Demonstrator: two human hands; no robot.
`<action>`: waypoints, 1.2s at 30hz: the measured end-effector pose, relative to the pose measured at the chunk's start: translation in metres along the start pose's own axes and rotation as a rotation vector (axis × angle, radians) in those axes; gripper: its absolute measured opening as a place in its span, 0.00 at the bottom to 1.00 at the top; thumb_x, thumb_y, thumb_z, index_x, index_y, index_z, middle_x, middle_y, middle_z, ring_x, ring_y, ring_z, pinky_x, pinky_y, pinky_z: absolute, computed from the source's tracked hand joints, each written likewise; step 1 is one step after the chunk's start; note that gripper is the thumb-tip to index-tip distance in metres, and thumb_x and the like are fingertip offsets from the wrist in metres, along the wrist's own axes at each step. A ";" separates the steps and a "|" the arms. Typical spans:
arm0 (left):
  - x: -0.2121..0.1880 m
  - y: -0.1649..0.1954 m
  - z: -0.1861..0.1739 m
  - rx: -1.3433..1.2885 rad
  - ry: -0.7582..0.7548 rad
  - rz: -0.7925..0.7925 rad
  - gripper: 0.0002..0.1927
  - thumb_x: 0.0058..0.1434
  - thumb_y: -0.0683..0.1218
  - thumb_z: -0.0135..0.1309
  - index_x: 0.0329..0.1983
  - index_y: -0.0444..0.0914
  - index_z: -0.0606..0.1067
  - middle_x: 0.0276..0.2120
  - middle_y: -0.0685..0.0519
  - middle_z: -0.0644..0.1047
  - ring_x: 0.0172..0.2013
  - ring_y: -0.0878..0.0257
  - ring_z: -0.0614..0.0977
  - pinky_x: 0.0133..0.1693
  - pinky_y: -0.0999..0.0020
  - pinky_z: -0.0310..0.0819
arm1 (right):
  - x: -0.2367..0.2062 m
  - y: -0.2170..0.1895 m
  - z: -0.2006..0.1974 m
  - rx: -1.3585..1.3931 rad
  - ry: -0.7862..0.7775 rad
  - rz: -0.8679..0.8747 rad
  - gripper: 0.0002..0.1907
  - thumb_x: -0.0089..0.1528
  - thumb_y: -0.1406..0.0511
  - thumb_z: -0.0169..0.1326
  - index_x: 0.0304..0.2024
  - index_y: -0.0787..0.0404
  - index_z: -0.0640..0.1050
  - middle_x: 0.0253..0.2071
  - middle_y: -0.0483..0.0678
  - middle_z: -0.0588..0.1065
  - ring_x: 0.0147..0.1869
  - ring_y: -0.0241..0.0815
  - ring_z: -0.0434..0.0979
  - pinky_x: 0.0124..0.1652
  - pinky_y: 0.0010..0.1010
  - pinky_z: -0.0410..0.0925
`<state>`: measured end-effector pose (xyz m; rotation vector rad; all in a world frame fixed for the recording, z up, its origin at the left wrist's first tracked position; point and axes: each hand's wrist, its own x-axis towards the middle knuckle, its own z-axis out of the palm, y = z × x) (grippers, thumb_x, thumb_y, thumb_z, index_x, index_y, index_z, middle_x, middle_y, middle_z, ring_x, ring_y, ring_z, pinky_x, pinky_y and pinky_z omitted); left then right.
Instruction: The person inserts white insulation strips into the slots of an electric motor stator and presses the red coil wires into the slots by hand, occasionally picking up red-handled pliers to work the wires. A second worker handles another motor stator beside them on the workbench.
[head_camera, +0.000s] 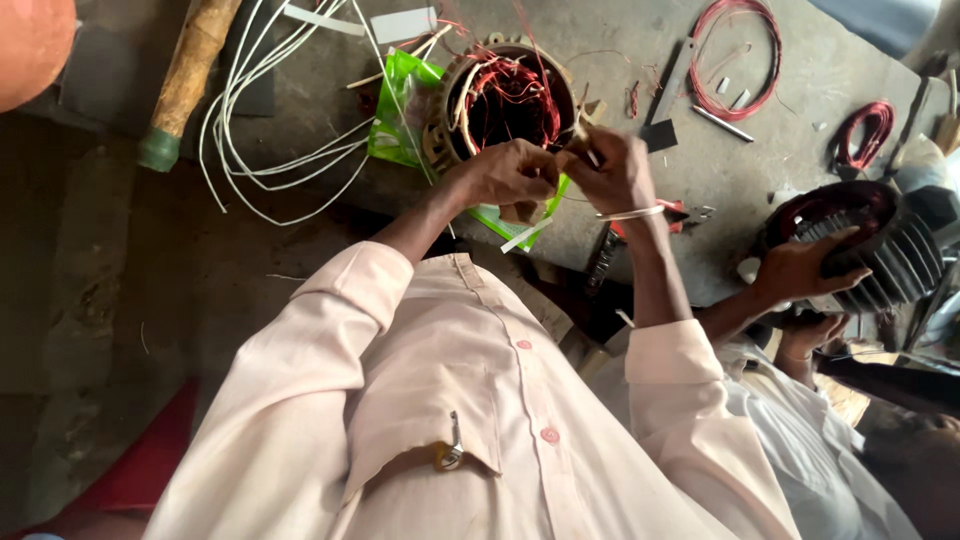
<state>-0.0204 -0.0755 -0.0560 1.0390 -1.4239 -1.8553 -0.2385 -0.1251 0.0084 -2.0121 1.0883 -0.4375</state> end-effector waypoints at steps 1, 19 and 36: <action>0.000 -0.001 0.000 0.023 0.008 0.062 0.10 0.56 0.47 0.58 0.37 0.37 0.80 0.28 0.59 0.80 0.30 0.70 0.80 0.36 0.72 0.76 | -0.004 -0.001 -0.006 0.092 0.029 0.091 0.15 0.65 0.59 0.58 0.44 0.66 0.80 0.28 0.39 0.72 0.28 0.29 0.65 0.28 0.27 0.58; -0.008 0.000 -0.001 -0.118 -0.148 -0.035 0.04 0.61 0.42 0.61 0.38 0.38 0.81 0.29 0.59 0.80 0.28 0.74 0.78 0.31 0.75 0.74 | -0.066 -0.002 0.004 -0.381 -0.033 -0.459 0.18 0.65 0.57 0.63 0.31 0.61 0.71 0.30 0.49 0.67 0.34 0.48 0.68 0.34 0.41 0.61; -0.004 0.002 -0.004 -0.160 -0.169 -0.014 0.05 0.58 0.42 0.61 0.36 0.36 0.81 0.29 0.59 0.81 0.29 0.72 0.81 0.34 0.74 0.78 | -0.027 -0.071 -0.058 -0.769 -0.328 -0.933 0.25 0.58 0.47 0.65 0.26 0.56 0.70 0.27 0.44 0.65 0.32 0.44 0.68 0.33 0.38 0.62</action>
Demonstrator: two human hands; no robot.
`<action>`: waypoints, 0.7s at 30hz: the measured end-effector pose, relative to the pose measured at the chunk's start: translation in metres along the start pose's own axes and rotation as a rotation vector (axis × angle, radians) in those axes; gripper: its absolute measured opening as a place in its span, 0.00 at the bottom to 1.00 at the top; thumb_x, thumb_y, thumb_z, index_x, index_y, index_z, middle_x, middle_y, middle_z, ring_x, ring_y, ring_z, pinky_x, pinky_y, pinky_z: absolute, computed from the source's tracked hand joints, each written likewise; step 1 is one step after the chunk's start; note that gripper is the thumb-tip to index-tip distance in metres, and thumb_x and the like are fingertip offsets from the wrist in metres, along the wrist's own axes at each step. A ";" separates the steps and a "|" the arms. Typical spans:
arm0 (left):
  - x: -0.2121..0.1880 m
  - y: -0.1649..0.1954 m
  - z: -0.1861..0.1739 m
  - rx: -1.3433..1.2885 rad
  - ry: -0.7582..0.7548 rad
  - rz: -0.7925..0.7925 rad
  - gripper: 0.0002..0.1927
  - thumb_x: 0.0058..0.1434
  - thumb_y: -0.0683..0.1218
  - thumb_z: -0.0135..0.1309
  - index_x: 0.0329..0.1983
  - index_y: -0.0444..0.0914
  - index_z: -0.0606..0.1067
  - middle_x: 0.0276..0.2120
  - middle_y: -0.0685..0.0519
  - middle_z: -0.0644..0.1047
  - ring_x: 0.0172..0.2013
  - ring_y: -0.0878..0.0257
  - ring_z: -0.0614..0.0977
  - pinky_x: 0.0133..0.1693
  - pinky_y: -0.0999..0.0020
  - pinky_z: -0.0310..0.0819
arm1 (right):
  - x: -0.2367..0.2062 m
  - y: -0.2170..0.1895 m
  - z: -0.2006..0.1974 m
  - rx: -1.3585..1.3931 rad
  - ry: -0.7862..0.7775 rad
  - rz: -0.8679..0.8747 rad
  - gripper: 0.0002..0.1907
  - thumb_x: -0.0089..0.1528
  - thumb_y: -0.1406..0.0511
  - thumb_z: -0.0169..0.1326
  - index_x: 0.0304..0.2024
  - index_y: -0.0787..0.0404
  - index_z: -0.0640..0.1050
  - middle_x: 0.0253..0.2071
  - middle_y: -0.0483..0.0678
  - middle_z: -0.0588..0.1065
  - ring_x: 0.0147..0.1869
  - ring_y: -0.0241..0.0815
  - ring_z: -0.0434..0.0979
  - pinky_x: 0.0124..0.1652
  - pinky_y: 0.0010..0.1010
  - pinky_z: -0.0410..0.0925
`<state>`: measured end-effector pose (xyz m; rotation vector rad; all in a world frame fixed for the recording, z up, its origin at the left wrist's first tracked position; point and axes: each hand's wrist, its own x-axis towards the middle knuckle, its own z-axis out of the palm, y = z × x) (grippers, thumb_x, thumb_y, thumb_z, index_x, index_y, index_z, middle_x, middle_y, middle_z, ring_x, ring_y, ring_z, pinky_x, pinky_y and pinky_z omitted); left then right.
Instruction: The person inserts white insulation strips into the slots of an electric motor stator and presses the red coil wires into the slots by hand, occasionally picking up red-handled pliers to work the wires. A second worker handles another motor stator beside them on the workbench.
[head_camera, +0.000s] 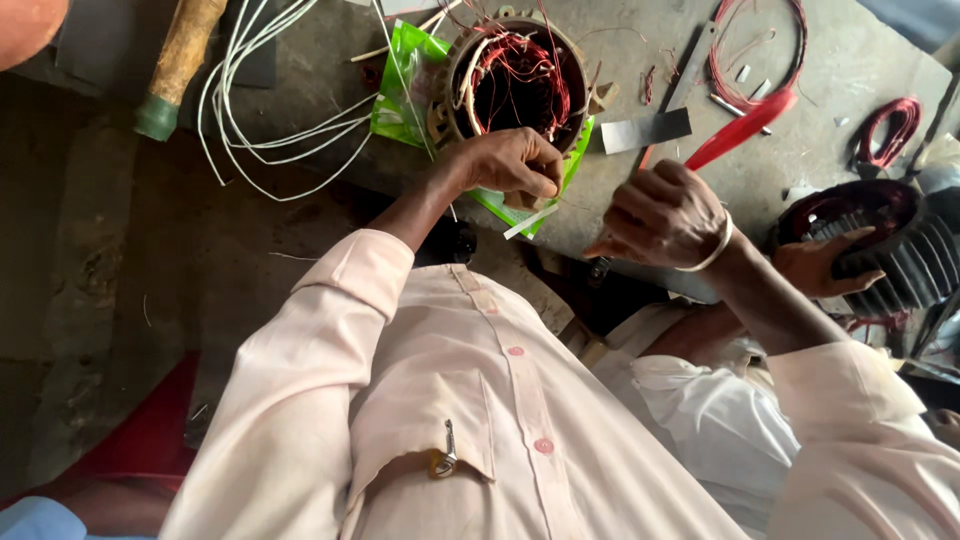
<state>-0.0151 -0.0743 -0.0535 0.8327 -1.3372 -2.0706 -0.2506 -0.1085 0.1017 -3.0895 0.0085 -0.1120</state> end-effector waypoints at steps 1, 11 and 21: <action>-0.001 0.002 0.001 0.016 0.014 -0.018 0.05 0.57 0.42 0.61 0.36 0.37 0.81 0.28 0.59 0.81 0.29 0.72 0.81 0.34 0.74 0.79 | 0.001 0.001 0.004 -0.021 0.043 0.042 0.26 0.58 0.46 0.64 0.26 0.57 0.69 0.27 0.46 0.65 0.31 0.45 0.68 0.33 0.39 0.62; -0.016 0.007 0.018 0.193 0.189 0.048 0.06 0.57 0.44 0.61 0.36 0.38 0.82 0.29 0.59 0.83 0.30 0.72 0.81 0.34 0.72 0.79 | -0.067 -0.052 0.097 0.720 0.269 0.749 0.17 0.69 0.55 0.60 0.34 0.58 0.73 0.31 0.43 0.67 0.35 0.40 0.67 0.34 0.35 0.60; -0.010 -0.006 0.042 0.767 0.555 0.191 0.09 0.57 0.51 0.61 0.37 0.44 0.83 0.34 0.54 0.84 0.36 0.58 0.86 0.39 0.60 0.78 | 0.002 -0.090 0.186 2.037 0.919 1.440 0.29 0.69 0.43 0.43 0.28 0.57 0.71 0.20 0.43 0.63 0.20 0.37 0.59 0.22 0.31 0.58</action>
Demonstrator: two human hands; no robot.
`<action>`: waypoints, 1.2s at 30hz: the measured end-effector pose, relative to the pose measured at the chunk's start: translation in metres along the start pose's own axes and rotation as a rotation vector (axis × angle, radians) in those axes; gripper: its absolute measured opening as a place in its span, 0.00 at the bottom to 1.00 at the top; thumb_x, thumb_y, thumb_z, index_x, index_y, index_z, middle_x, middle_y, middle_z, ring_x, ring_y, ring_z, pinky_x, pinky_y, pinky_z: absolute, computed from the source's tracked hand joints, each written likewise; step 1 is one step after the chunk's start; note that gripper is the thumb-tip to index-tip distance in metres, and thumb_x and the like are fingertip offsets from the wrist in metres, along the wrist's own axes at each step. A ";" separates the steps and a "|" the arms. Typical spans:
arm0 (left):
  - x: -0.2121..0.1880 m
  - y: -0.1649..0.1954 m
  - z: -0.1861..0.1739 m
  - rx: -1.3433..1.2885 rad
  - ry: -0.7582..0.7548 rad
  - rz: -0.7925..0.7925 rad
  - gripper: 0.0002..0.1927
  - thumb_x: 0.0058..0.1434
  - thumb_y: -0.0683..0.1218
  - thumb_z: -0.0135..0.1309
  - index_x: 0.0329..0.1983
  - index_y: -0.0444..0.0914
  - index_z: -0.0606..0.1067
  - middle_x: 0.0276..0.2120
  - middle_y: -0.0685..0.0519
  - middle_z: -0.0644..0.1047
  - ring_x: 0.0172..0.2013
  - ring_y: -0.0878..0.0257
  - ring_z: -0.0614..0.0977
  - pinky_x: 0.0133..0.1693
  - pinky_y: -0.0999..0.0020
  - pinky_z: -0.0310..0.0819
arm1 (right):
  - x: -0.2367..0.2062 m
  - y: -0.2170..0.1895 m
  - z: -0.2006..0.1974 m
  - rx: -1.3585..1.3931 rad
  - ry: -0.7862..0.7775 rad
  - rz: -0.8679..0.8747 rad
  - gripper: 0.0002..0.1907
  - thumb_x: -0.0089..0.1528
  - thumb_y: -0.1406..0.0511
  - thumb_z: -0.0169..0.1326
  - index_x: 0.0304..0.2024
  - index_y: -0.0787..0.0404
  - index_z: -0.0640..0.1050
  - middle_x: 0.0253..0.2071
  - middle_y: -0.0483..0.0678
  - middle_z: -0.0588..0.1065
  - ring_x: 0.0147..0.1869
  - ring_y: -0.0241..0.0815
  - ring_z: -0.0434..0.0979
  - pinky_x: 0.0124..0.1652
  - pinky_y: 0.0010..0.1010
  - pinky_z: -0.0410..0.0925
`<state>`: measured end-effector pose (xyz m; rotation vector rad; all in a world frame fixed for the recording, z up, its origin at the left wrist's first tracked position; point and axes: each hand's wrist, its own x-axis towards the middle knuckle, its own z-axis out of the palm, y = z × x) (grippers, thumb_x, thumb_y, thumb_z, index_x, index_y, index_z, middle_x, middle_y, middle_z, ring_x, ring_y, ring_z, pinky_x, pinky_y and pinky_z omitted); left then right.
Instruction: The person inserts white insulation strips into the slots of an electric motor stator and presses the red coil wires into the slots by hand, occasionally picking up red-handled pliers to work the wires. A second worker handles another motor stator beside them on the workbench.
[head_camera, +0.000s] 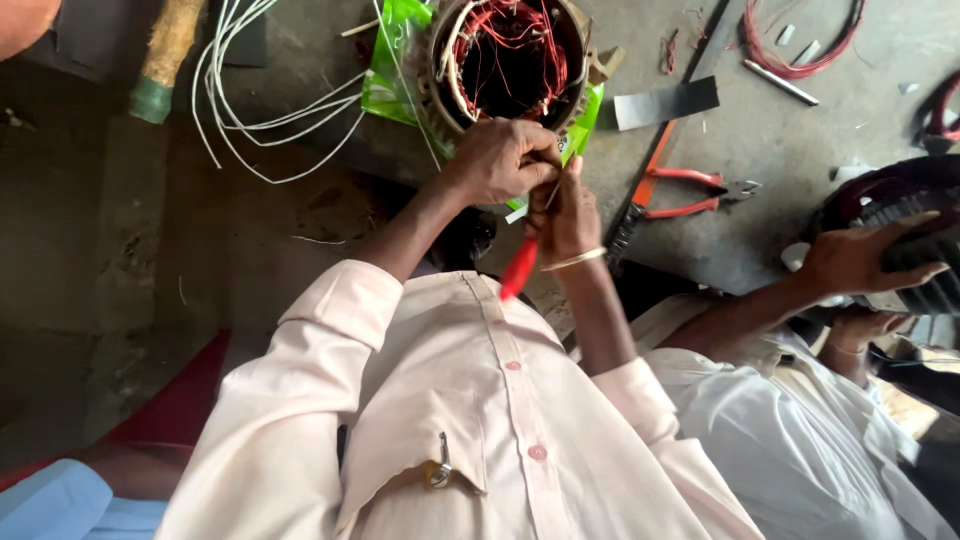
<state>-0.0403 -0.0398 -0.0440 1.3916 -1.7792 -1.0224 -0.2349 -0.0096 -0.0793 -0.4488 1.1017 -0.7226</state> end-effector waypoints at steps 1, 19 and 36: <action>-0.001 0.000 -0.002 -0.013 0.000 0.018 0.08 0.56 0.51 0.62 0.36 0.44 0.83 0.33 0.55 0.84 0.35 0.59 0.86 0.38 0.61 0.78 | -0.003 -0.005 -0.002 -0.031 -0.085 0.022 0.30 0.70 0.42 0.42 0.27 0.58 0.70 0.20 0.43 0.62 0.20 0.37 0.58 0.22 0.30 0.57; 0.003 0.009 -0.022 -0.261 -0.165 -0.113 0.08 0.58 0.49 0.61 0.37 0.41 0.83 0.27 0.56 0.83 0.27 0.68 0.84 0.33 0.69 0.76 | -0.021 -0.019 -0.044 -0.618 0.020 -0.596 0.16 0.75 0.60 0.51 0.36 0.64 0.76 0.26 0.37 0.67 0.28 0.26 0.61 0.29 0.21 0.56; 0.008 0.004 -0.021 -0.308 -0.194 -0.153 0.08 0.57 0.49 0.61 0.36 0.42 0.84 0.26 0.59 0.84 0.27 0.71 0.83 0.33 0.70 0.76 | -0.049 -0.036 0.019 -1.073 -0.108 -0.813 0.33 0.62 0.74 0.63 0.70 0.62 0.69 0.25 0.44 0.74 0.25 0.31 0.66 0.27 0.27 0.61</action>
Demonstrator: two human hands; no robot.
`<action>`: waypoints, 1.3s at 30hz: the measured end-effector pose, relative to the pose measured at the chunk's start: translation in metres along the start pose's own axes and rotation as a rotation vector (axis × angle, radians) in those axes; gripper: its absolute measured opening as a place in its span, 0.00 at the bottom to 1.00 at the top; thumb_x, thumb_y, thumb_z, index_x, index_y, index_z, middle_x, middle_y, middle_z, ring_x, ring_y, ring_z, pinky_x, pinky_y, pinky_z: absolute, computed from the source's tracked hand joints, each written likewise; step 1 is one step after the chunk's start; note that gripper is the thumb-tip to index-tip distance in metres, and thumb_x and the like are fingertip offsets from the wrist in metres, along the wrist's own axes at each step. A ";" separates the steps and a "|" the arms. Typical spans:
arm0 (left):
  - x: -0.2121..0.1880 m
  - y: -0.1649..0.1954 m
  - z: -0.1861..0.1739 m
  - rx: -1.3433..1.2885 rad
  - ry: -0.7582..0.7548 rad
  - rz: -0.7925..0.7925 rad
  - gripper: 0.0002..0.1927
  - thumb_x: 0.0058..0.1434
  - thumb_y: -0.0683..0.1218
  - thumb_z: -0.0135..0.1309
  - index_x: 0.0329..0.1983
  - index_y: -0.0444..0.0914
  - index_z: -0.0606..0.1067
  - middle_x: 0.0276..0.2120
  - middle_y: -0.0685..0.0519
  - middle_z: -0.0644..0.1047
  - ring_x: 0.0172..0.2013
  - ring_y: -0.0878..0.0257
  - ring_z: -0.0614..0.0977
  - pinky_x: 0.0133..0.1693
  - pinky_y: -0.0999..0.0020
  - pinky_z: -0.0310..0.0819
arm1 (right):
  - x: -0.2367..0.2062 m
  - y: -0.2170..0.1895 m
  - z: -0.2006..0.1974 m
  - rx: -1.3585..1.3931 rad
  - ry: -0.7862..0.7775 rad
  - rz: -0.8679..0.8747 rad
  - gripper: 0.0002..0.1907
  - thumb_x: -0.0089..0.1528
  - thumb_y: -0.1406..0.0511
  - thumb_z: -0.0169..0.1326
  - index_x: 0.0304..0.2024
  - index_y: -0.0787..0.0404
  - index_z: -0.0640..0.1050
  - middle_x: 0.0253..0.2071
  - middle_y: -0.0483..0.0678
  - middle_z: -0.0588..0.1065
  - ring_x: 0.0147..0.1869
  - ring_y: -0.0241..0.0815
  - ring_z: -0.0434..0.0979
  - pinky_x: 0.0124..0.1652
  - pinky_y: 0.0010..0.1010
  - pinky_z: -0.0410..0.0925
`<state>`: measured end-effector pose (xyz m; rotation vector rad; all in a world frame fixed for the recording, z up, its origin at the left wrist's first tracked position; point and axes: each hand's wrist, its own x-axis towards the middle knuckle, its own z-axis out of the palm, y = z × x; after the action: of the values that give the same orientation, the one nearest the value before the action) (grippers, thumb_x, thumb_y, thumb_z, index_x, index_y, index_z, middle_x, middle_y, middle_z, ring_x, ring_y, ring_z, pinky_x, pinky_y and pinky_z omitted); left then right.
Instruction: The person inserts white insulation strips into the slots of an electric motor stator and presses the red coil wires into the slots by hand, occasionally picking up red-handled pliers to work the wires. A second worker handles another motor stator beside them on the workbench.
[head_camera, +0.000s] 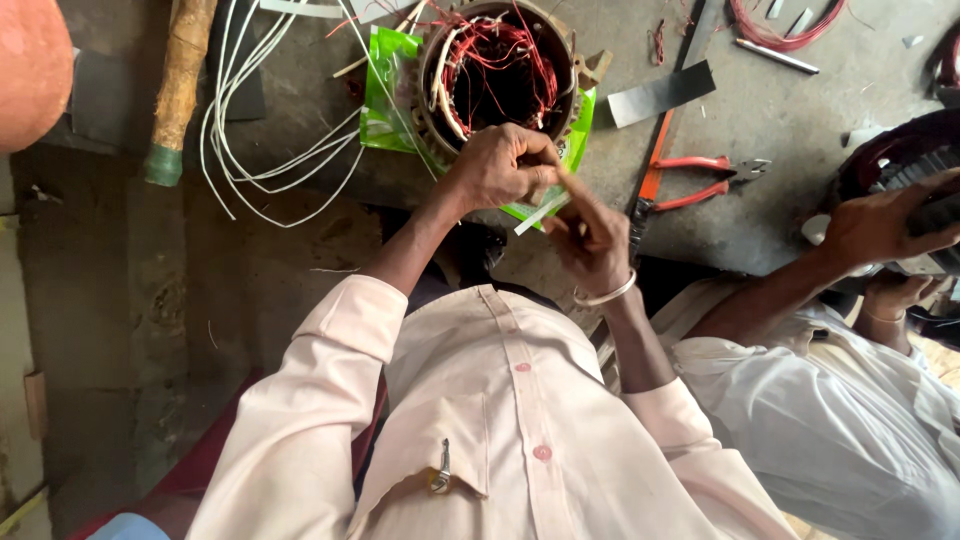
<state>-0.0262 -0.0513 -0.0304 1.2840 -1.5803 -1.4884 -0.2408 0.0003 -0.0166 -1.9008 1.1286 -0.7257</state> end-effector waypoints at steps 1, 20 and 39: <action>0.001 0.001 -0.001 0.051 0.006 0.020 0.08 0.56 0.49 0.62 0.36 0.42 0.84 0.26 0.58 0.83 0.27 0.71 0.83 0.33 0.70 0.76 | 0.002 0.002 -0.003 -0.044 0.034 0.057 0.35 0.62 0.74 0.62 0.71 0.63 0.67 0.24 0.44 0.71 0.24 0.31 0.64 0.27 0.26 0.60; 0.003 -0.010 -0.006 -0.286 -0.075 0.022 0.08 0.59 0.46 0.61 0.36 0.35 0.82 0.28 0.57 0.82 0.28 0.72 0.80 0.33 0.72 0.77 | -0.069 0.072 0.005 1.022 0.188 0.937 0.15 0.71 0.56 0.48 0.55 0.55 0.75 0.25 0.42 0.70 0.24 0.34 0.67 0.26 0.27 0.64; 0.002 -0.001 -0.007 -0.311 -0.156 0.039 0.05 0.63 0.42 0.59 0.37 0.35 0.82 0.25 0.56 0.82 0.26 0.72 0.81 0.31 0.75 0.78 | -0.006 0.072 0.024 0.529 0.167 0.256 0.22 0.73 0.50 0.49 0.38 0.62 0.75 0.31 0.39 0.69 0.34 0.29 0.65 0.34 0.24 0.61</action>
<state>-0.0197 -0.0555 -0.0306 0.9766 -1.3894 -1.7636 -0.2569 -0.0068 -0.0911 -1.2477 1.1190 -0.9398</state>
